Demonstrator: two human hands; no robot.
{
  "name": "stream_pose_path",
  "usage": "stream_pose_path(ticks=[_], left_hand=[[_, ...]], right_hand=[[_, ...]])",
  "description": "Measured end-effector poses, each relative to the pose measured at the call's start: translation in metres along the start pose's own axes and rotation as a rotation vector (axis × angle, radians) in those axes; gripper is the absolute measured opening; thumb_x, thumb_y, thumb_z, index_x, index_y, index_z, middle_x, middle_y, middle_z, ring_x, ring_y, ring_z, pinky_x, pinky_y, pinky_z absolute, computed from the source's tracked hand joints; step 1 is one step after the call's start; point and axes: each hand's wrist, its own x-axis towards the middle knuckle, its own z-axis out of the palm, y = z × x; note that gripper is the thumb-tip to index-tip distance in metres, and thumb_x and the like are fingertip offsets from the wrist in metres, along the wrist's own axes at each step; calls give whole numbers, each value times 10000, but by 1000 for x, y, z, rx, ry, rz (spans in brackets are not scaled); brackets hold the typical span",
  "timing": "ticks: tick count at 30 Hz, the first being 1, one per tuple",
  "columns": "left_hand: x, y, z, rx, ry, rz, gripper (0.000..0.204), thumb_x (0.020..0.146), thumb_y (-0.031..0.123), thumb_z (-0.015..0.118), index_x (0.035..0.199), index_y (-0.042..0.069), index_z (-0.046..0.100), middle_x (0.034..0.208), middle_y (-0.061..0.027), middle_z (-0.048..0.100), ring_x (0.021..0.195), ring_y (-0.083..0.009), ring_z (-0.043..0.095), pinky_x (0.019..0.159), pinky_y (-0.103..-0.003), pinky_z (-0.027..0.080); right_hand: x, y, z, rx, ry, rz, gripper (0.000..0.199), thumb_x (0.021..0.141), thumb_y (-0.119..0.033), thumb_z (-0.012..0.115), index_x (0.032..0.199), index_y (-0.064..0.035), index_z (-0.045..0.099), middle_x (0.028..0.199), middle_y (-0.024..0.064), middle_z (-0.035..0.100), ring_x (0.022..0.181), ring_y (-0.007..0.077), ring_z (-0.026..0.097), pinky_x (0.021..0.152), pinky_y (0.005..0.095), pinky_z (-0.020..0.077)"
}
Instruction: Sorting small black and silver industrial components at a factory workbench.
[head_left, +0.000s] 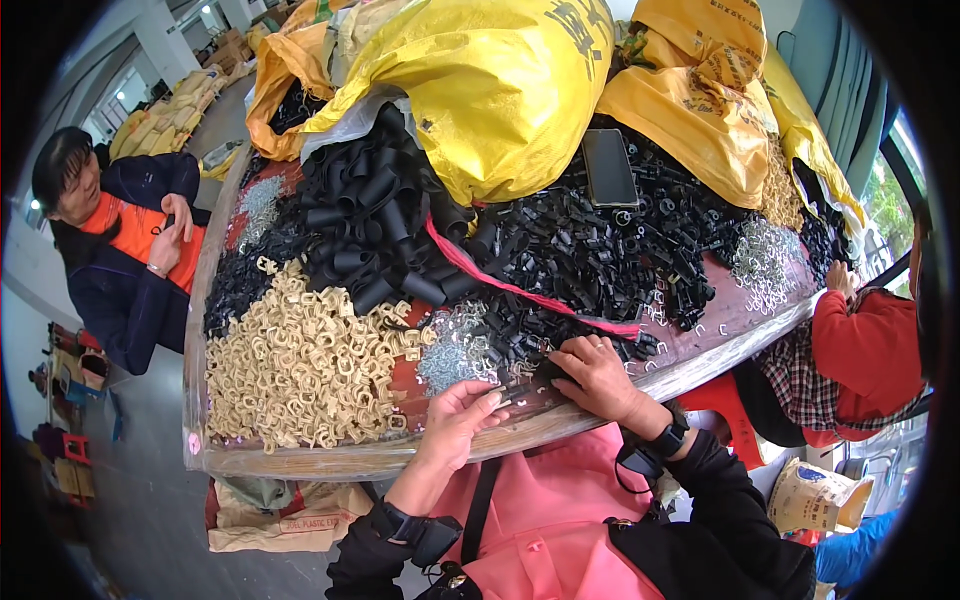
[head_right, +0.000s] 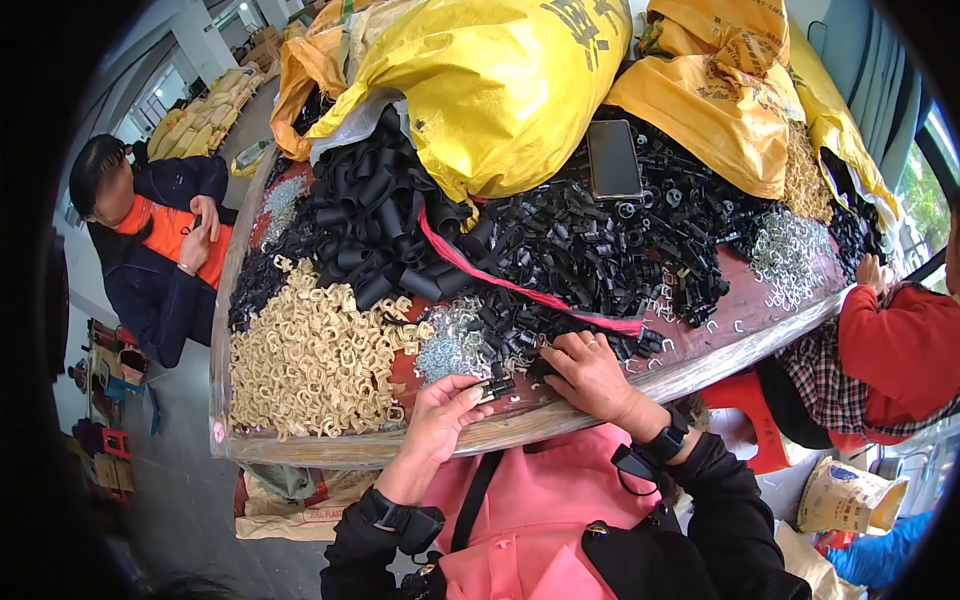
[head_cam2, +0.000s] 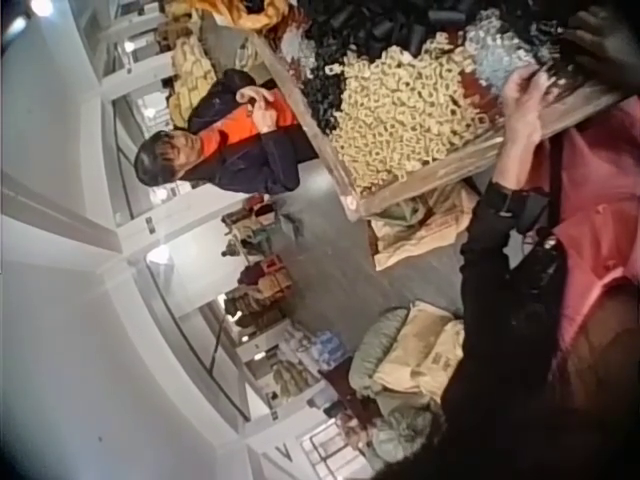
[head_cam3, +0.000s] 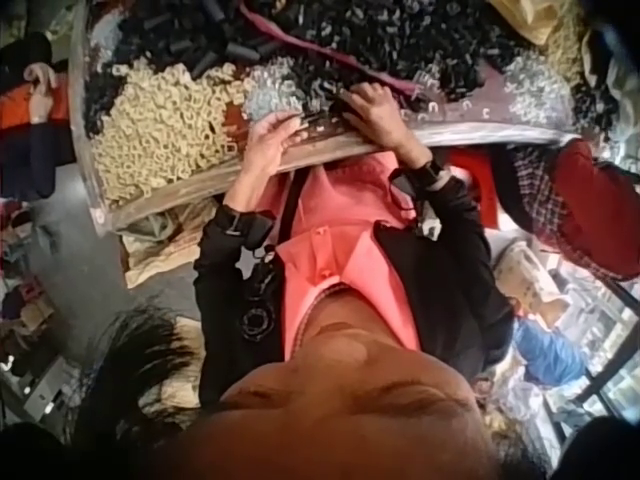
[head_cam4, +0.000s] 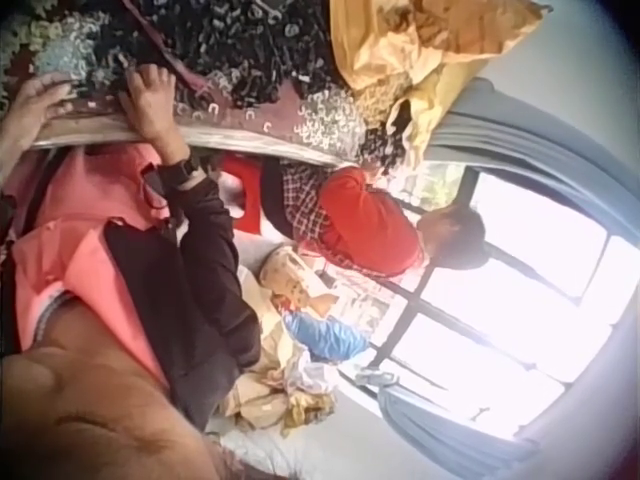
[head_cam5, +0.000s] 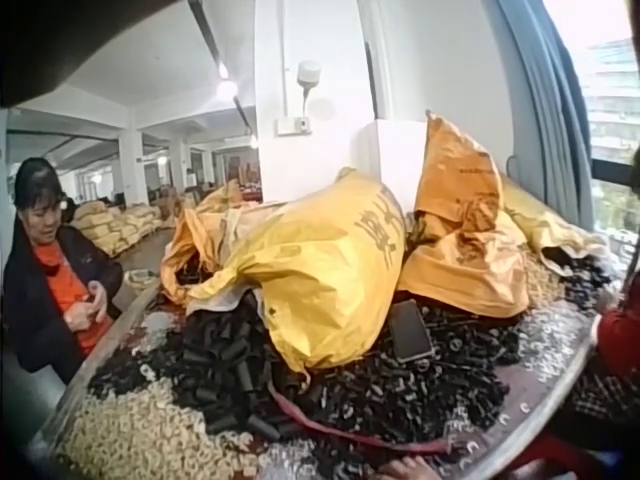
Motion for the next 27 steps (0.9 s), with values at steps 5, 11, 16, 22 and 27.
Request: stream_pose_path(ticks=[5,11,16,22,27], left_hand=[[-2,-3,1,54,37,38,170,795,31,557,957,-11,529,857,-94,597,708,-163,603,615,-225,502],[-2,-3,3,21,36,61,182,797,36,556,971,-7,527,854,-87,596,702,-150,596,614,-218,494],[-1,-1,9,30,12,21,209,798,48,560,997,-5,524,847,-81,595,687,-137,587,601,-212,486],[-6,-1,10,100,-19,1,230,796,63,570,1007,-13,522,817,-67,587,657,-118,573,580,-206,472],[-13,2,24,119,-107,-11,231,795,59,570,1005,-23,520,803,-62,583,657,-116,573,582,-209,473]], right_hand=[[2,5,5,-66,-58,-11,369,708,-178,613,1040,-46,518,964,113,515,857,268,496,703,358,396],[6,0,-8,533,62,157,342,810,-248,519,1061,-16,502,922,149,553,840,310,546,674,369,432],[22,-4,-29,391,-329,107,432,868,-353,404,1088,11,481,872,167,582,789,338,576,683,366,455],[22,-6,-43,401,-380,36,503,871,-422,353,1092,12,476,891,174,590,771,350,585,695,365,465],[18,-25,-37,703,-255,-97,491,869,-408,366,1092,15,478,864,190,590,774,346,584,681,380,464]])
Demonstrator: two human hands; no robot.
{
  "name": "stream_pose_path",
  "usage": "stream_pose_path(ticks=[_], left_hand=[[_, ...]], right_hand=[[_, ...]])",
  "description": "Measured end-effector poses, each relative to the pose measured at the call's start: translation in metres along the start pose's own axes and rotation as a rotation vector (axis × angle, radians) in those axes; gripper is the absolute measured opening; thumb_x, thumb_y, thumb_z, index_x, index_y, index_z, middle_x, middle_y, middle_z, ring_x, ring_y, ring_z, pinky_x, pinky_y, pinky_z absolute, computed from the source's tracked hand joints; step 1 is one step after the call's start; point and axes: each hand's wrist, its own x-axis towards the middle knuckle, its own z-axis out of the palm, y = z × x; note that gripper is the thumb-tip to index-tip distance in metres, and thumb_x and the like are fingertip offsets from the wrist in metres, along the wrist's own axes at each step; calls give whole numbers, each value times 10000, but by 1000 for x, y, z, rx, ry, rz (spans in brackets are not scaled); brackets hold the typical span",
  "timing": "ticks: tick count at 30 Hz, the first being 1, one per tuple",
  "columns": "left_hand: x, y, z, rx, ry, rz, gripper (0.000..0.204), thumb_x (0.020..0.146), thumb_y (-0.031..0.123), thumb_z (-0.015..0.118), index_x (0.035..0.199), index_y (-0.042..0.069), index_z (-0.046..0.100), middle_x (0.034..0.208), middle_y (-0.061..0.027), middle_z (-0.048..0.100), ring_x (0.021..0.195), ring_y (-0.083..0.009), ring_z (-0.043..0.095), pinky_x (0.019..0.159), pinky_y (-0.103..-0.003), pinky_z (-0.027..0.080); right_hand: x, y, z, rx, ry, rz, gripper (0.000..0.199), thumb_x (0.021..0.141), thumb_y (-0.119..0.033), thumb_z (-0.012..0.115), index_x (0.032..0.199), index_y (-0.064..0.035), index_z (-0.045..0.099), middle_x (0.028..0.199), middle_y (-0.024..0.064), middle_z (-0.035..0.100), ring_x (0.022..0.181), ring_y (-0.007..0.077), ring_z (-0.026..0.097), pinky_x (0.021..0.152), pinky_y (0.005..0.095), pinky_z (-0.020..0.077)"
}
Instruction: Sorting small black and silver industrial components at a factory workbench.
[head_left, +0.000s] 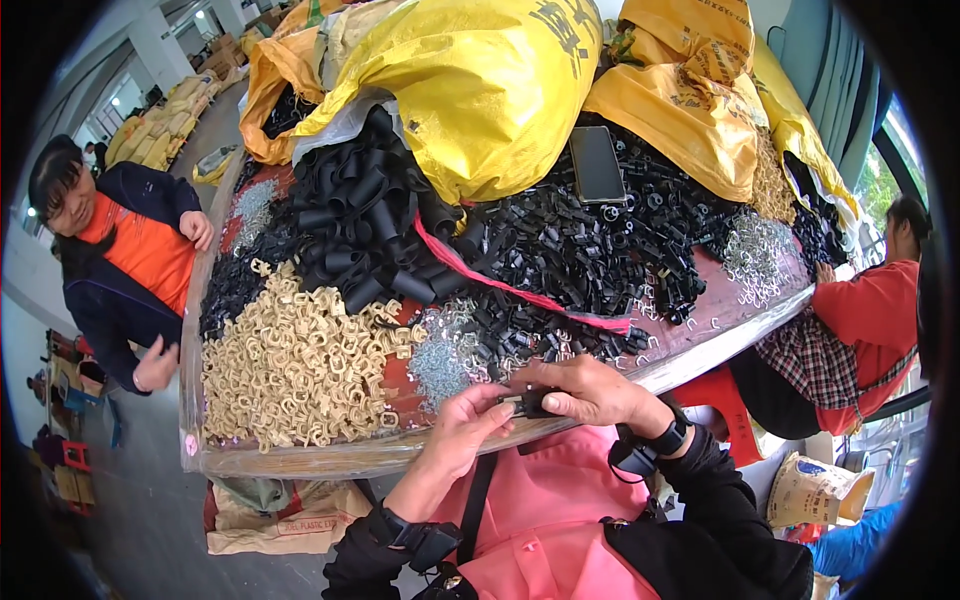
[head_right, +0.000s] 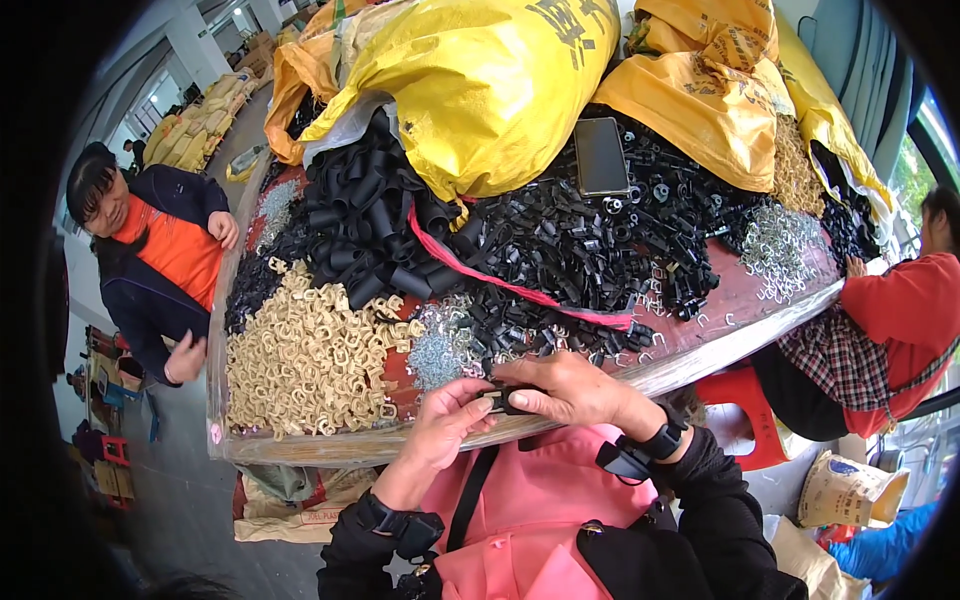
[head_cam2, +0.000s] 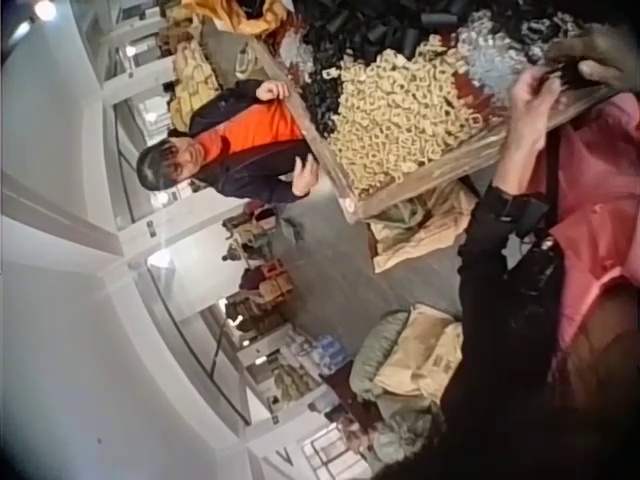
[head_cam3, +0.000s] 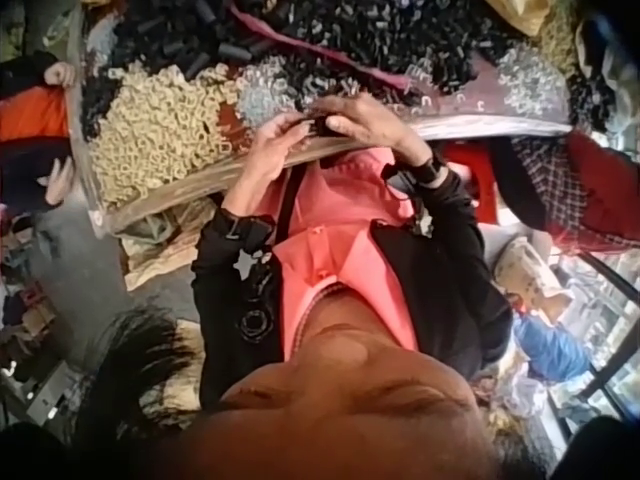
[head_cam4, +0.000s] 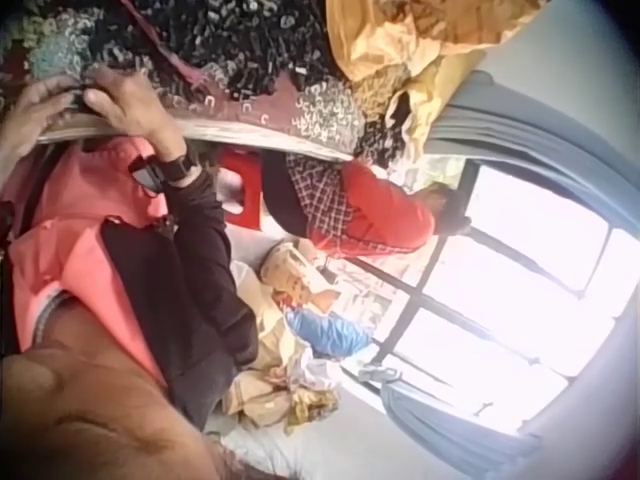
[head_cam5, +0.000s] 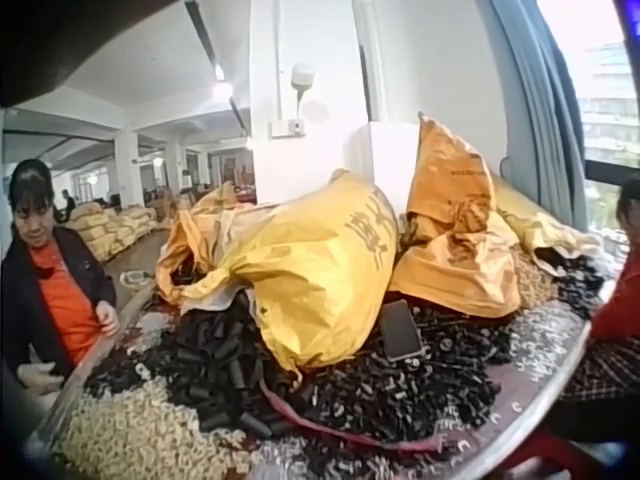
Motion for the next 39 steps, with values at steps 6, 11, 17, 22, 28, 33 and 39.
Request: stream_pose_path(ticks=[6,11,17,22,28,33,39], left_hand=[[-7,2,7,96,-21,3,226,800,48,560,1008,-31,520,816,-70,586,660,-118,580,604,-221,489],[-4,3,12,84,8,-75,237,804,44,554,1025,-31,519,827,-76,589,687,-130,592,634,-232,503],[-4,8,16,52,23,-149,245,803,45,553,1034,-30,518,864,-82,587,718,-148,602,655,-252,514],[-4,3,11,-15,-26,-168,290,796,41,558,1072,-18,488,947,-89,568,774,-164,599,674,-277,521],[-4,-1,15,-100,-12,-189,361,764,76,619,1077,9,453,929,-81,568,715,-166,607,620,-231,505],[0,-4,6,-39,-79,-154,497,782,239,603,1166,29,369,945,-95,552,814,-177,578,687,-272,481],[18,10,34,88,-11,190,571,849,470,395,1208,32,317,959,-143,537,885,-198,530,802,-317,415]], right_hand=[[-4,2,9,-33,57,-87,422,867,-343,405,1061,20,500,828,205,577,730,349,579,649,394,461],[-9,1,23,13,209,-3,408,869,-334,401,1033,23,515,805,193,575,720,343,580,644,377,464],[-10,3,24,99,240,-35,438,864,-356,403,1039,30,509,933,200,546,896,349,525,763,393,421],[-6,1,15,208,-45,-292,601,800,-436,494,1163,37,417,1144,210,454,1092,367,409,914,425,323],[-19,7,20,265,-122,-202,825,690,-558,570,1241,14,349,1201,182,433,1134,344,388,957,423,282],[-25,6,28,244,-44,-188,851,656,-546,616,1239,13,350,1163,177,461,1085,322,441,924,399,326],[-16,-9,31,308,-24,-178,837,654,-541,626,1209,27,362,1078,146,515,988,266,512,869,355,380]])
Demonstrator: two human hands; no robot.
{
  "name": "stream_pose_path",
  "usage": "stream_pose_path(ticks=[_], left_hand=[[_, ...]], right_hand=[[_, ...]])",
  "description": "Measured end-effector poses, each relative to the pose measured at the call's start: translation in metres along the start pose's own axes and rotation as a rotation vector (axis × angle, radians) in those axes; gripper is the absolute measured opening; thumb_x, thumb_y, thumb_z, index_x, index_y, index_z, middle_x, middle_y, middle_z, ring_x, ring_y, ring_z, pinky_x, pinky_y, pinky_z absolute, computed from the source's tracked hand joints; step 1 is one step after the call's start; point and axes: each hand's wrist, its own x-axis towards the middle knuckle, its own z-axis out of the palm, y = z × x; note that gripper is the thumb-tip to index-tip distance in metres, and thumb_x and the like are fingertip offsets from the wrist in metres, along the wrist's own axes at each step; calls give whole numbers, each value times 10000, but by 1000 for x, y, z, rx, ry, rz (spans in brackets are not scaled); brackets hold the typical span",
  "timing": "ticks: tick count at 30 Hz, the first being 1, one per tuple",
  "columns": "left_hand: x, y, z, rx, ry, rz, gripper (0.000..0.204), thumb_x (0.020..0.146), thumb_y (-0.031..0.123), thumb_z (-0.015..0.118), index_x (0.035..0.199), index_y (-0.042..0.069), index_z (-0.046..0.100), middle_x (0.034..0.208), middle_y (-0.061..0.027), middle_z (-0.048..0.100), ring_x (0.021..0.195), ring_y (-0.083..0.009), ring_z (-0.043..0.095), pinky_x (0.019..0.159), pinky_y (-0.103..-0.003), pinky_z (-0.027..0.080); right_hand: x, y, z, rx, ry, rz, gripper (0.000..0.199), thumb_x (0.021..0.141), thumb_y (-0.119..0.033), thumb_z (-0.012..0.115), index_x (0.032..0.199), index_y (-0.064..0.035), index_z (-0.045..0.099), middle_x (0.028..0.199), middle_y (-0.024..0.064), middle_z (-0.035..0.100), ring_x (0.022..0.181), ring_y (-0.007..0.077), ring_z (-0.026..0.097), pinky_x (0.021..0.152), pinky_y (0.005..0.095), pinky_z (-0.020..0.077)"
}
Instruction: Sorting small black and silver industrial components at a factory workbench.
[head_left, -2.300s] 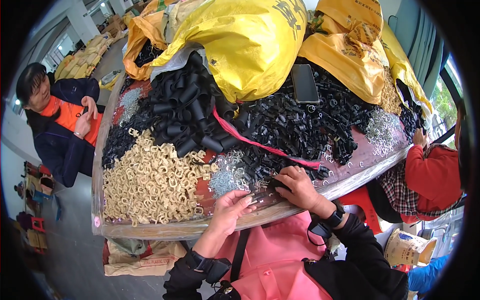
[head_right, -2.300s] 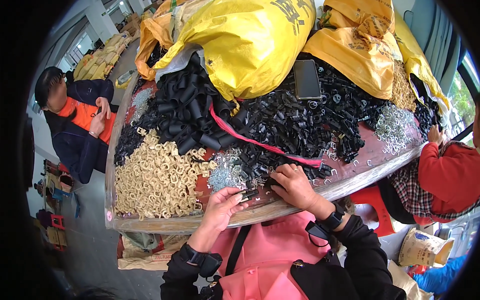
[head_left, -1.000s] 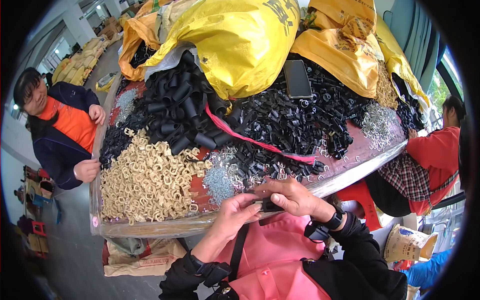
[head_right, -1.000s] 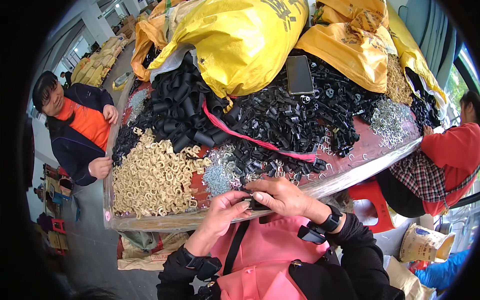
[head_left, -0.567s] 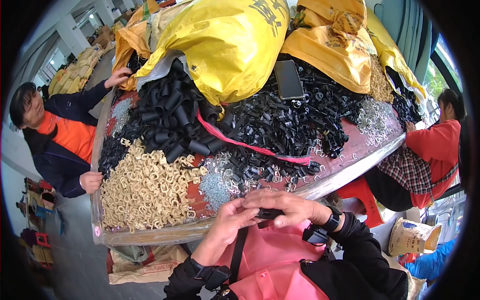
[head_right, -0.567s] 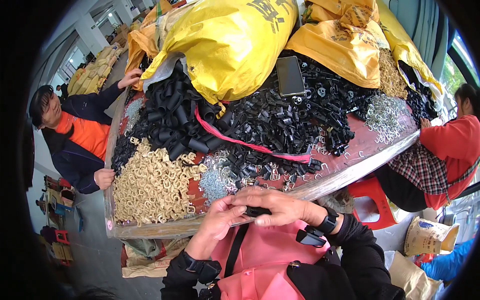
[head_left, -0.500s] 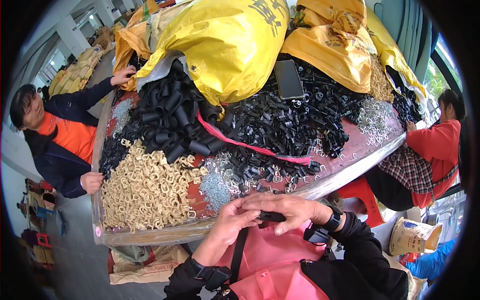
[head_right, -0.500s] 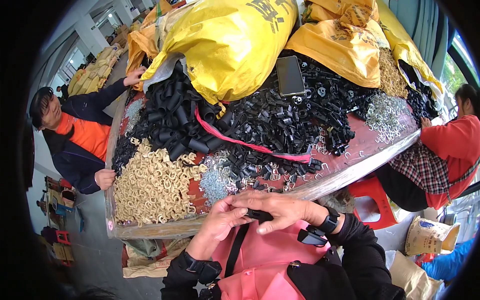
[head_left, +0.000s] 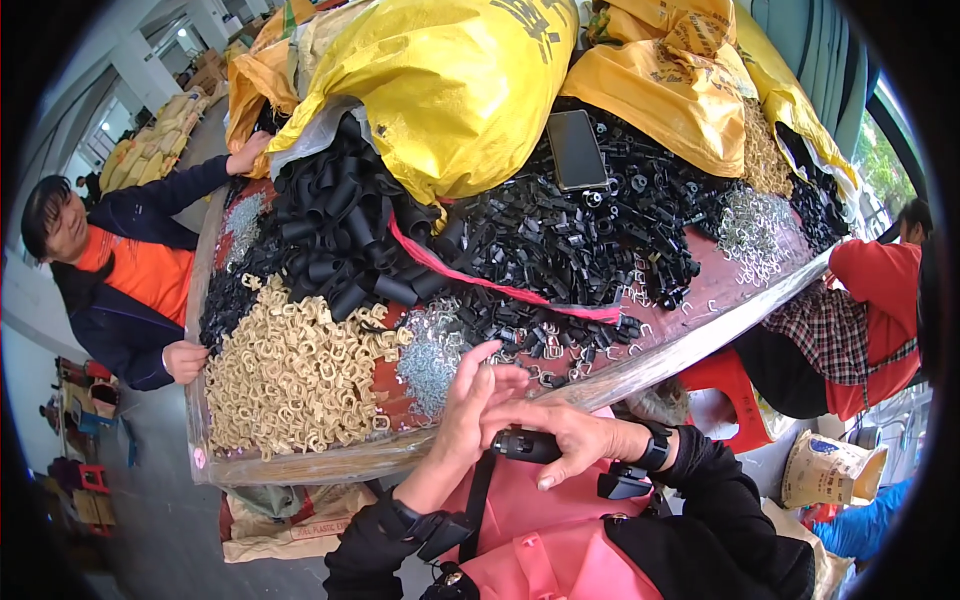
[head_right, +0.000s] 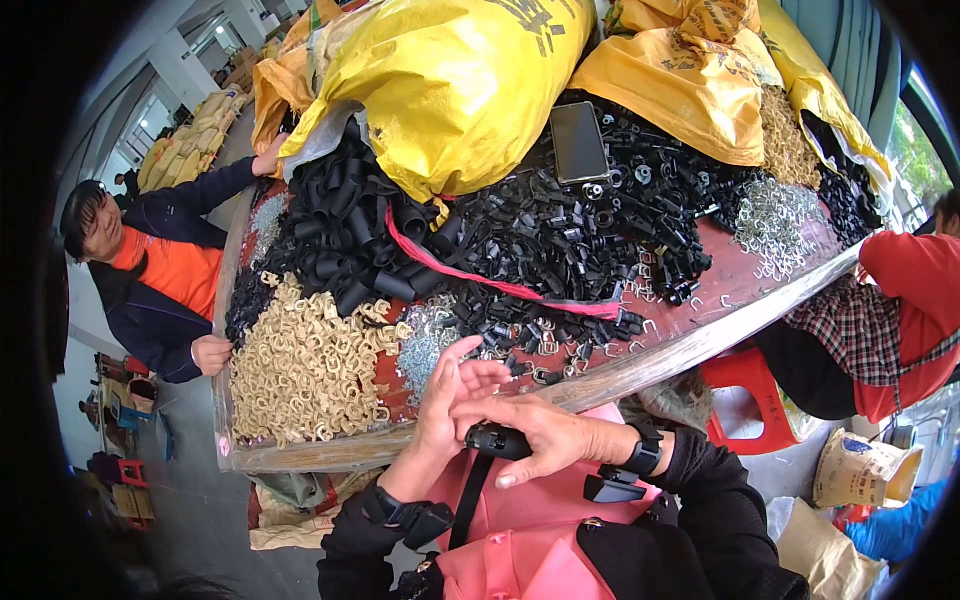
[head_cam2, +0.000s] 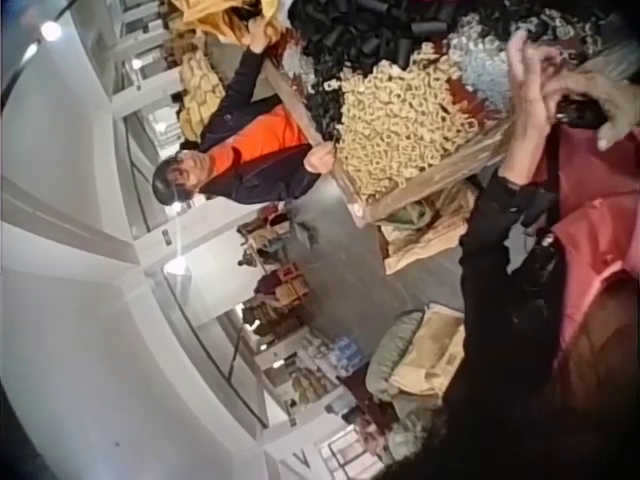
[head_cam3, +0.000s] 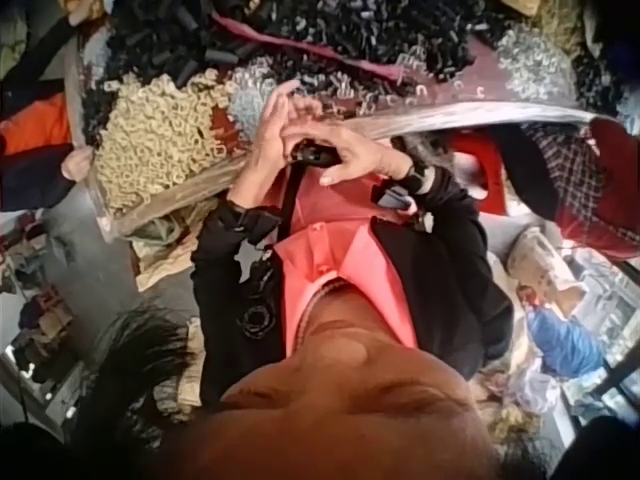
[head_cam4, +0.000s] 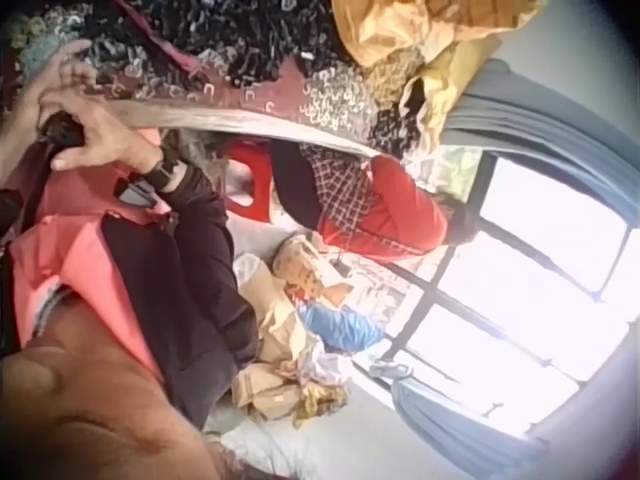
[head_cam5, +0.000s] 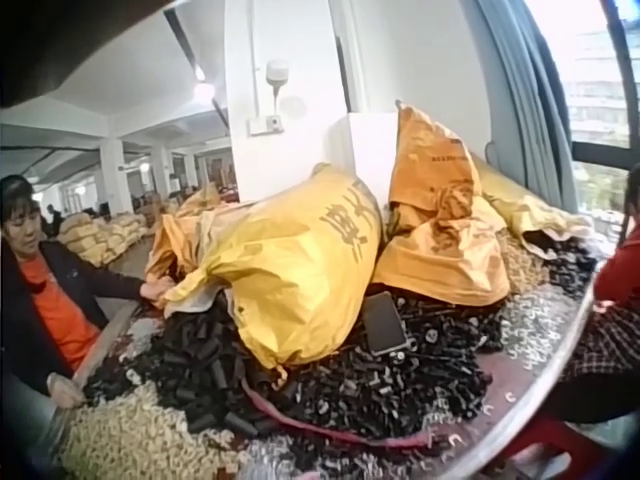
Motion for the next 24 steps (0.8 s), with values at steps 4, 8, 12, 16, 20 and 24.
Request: stream_pose_path(ticks=[4,8,12,16,20,24], left_hand=[[8,-9,7,-150,-108,-17,538,875,458,306,1205,34,324,945,-150,537,883,-210,524,830,-336,401],[6,-15,7,-199,-110,-49,525,879,446,294,1203,35,329,930,-151,537,886,-214,518,833,-344,398],[6,-14,6,-181,-125,-31,532,876,453,297,1199,32,334,920,-145,538,876,-204,516,825,-339,398],[4,-4,13,-115,-143,-25,571,859,476,335,1193,12,337,912,-142,542,859,-190,519,806,-318,402],[3,-2,12,-97,-169,-28,616,836,501,381,1178,-10,342,900,-138,547,836,-174,526,787,-296,405],[1,5,17,-72,-167,-34,635,819,514,412,1158,-20,356,890,-133,549,818,-165,532,780,-286,407]], right_hand=[[-1,0,4,174,74,57,709,664,-486,644,1135,-20,391,1002,121,542,941,258,533,824,370,404],[-5,10,9,179,125,46,692,662,-497,642,1111,-40,381,911,80,550,865,219,548,773,341,420],[-3,11,11,150,137,9,668,659,-491,644,1091,-43,402,902,75,542,840,222,545,756,336,422],[-4,13,9,57,131,-81,623,649,-479,656,1042,-49,434,907,72,532,832,229,539,750,332,423],[-5,11,10,60,119,-71,597,622,-458,685,993,-49,457,917,72,523,821,232,531,744,332,422],[-5,8,10,-2,108,-116,601,600,-436,707,981,-41,462,919,72,520,821,229,527,733,331,422]])
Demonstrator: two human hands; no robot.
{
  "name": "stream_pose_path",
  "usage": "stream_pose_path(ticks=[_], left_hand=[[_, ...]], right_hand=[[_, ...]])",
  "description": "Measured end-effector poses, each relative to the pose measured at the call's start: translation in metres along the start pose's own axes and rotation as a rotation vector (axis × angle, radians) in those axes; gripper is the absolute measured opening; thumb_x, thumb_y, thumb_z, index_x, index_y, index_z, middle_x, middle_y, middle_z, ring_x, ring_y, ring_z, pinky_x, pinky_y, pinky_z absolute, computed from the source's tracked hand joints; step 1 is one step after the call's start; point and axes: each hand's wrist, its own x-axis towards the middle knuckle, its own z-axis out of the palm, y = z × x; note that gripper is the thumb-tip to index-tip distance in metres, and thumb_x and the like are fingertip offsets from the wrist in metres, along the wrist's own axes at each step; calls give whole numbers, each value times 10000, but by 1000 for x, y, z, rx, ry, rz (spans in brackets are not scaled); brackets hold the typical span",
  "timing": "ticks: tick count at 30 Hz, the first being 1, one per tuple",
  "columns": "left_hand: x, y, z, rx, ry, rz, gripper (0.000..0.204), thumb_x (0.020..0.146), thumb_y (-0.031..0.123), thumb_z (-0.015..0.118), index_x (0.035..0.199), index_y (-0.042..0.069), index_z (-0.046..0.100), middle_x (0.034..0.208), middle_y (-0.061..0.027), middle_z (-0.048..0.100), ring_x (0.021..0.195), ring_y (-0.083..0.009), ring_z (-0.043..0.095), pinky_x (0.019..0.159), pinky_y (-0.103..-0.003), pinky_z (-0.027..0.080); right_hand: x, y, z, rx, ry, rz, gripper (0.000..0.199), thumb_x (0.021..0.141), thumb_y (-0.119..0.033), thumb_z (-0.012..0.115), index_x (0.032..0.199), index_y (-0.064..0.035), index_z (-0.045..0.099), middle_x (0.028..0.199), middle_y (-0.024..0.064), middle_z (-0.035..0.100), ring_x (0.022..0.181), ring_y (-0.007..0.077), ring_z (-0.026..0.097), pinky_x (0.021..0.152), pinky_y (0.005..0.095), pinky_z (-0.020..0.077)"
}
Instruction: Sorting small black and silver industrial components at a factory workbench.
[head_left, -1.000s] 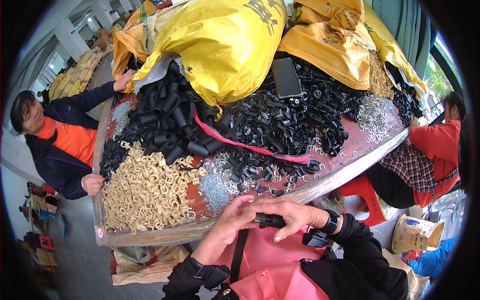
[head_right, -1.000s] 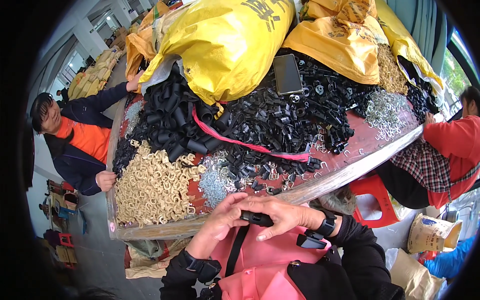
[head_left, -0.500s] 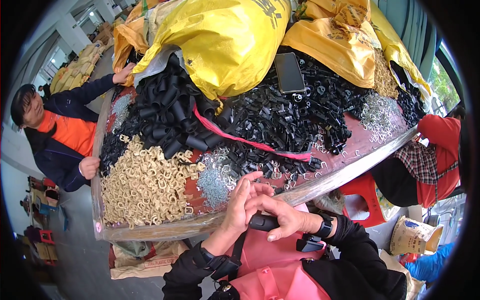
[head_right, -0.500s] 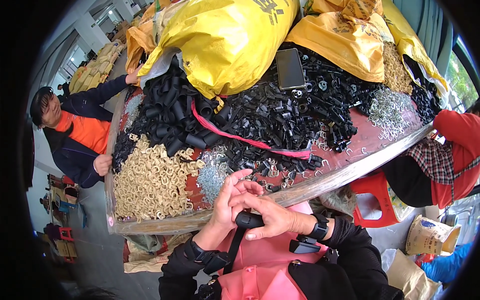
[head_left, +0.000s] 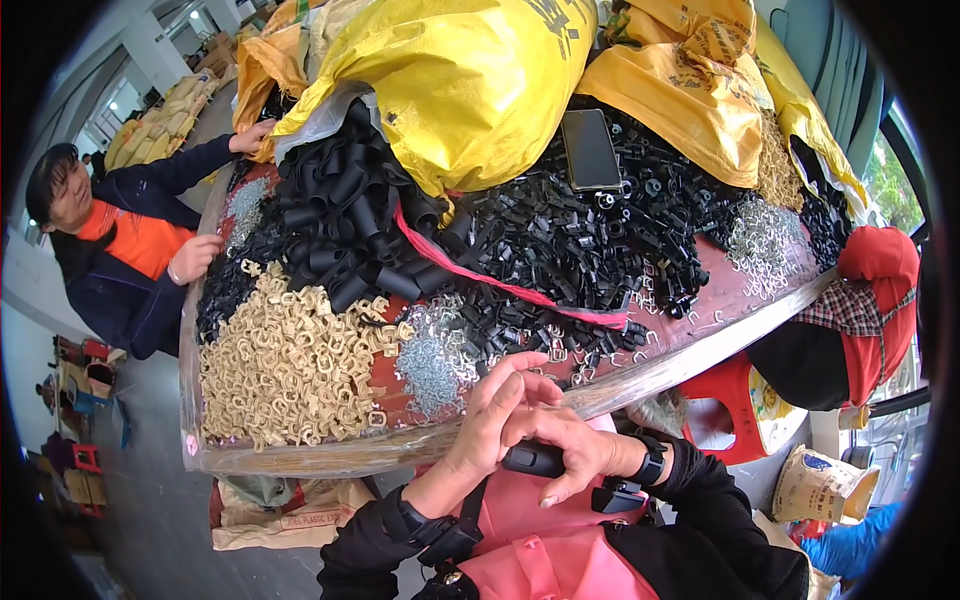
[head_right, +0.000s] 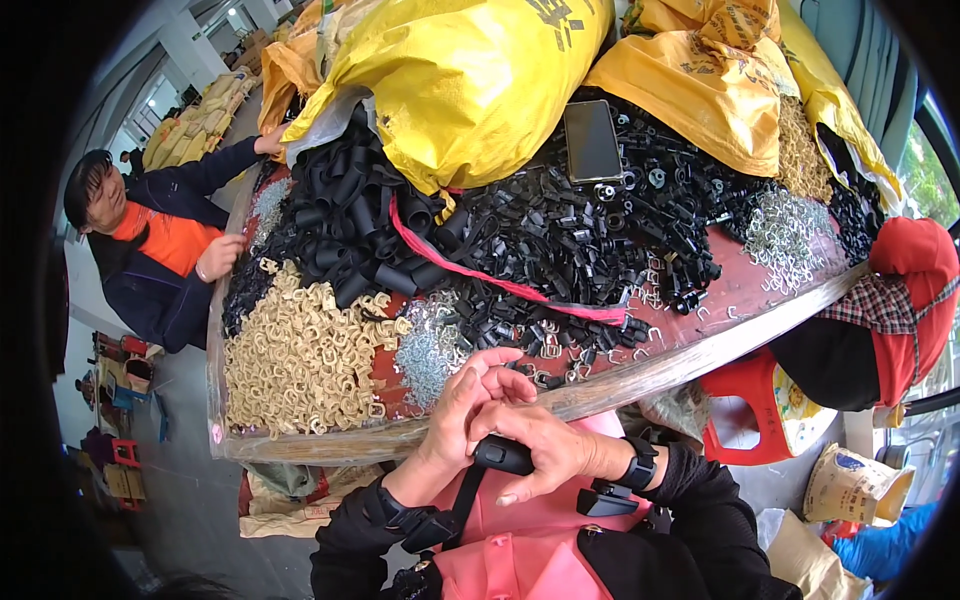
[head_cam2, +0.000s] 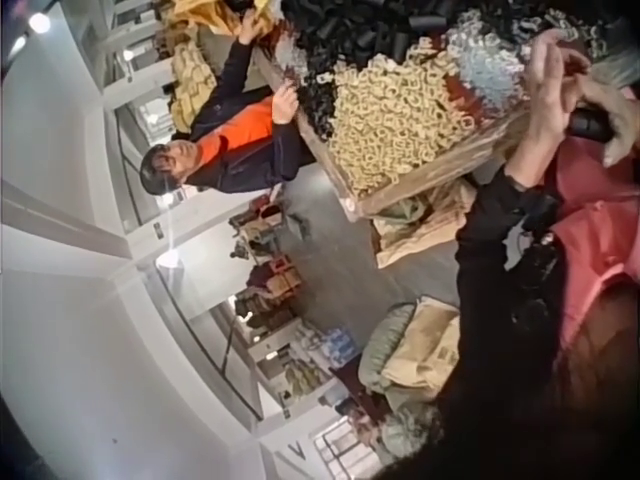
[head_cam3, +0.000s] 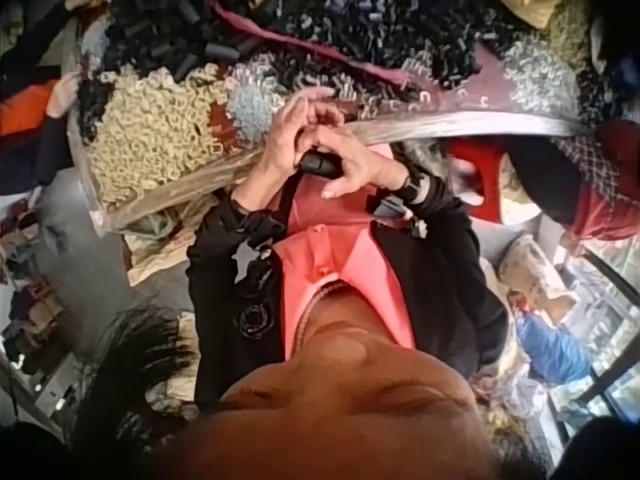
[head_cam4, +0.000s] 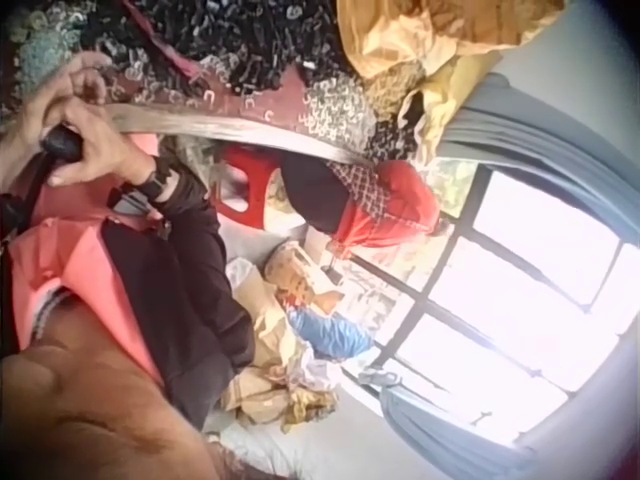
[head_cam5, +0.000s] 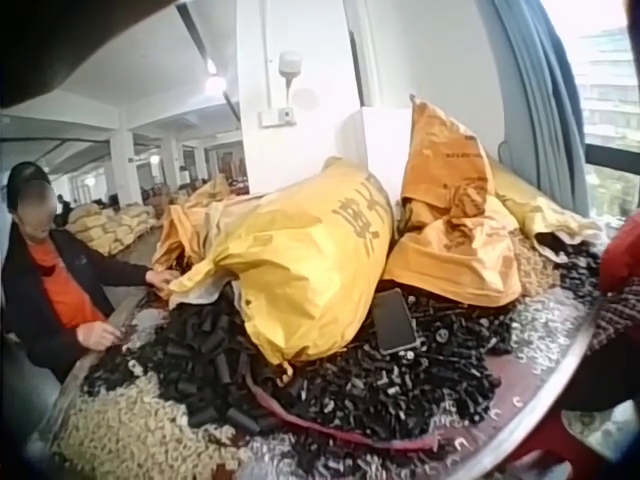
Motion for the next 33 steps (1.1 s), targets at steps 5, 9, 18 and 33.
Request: stream_pose_path(ticks=[5,9,18,33], left_hand=[[3,0,5,83,-34,10,645,813,527,415,1147,-23,367,888,-131,545,820,-159,531,774,-281,411],[5,-2,12,104,-74,8,619,823,503,423,1149,-21,370,881,-131,543,832,-165,532,786,-282,410],[4,-12,-13,212,90,-91,318,858,220,477,1084,-3,464,902,-96,565,829,-170,555,786,-275,429],[4,-4,-39,304,206,-105,278,814,87,533,1070,-3,474,885,-75,573,789,-125,550,745,-247,429]], right_hand=[[-2,-5,-4,-41,6,-5,606,599,-443,709,978,-35,471,913,73,529,822,218,525,736,316,419],[-8,-6,-11,20,-8,39,593,627,-469,687,965,-21,495,914,71,543,835,187,523,744,296,416],[-115,-5,-93,565,76,517,455,749,-409,601,910,13,543,847,53,562,775,126,516,712,266,419],[-294,89,-46,-418,-15,1171,322,764,-342,555,865,-38,589,824,111,603,729,269,578,660,341,454]])
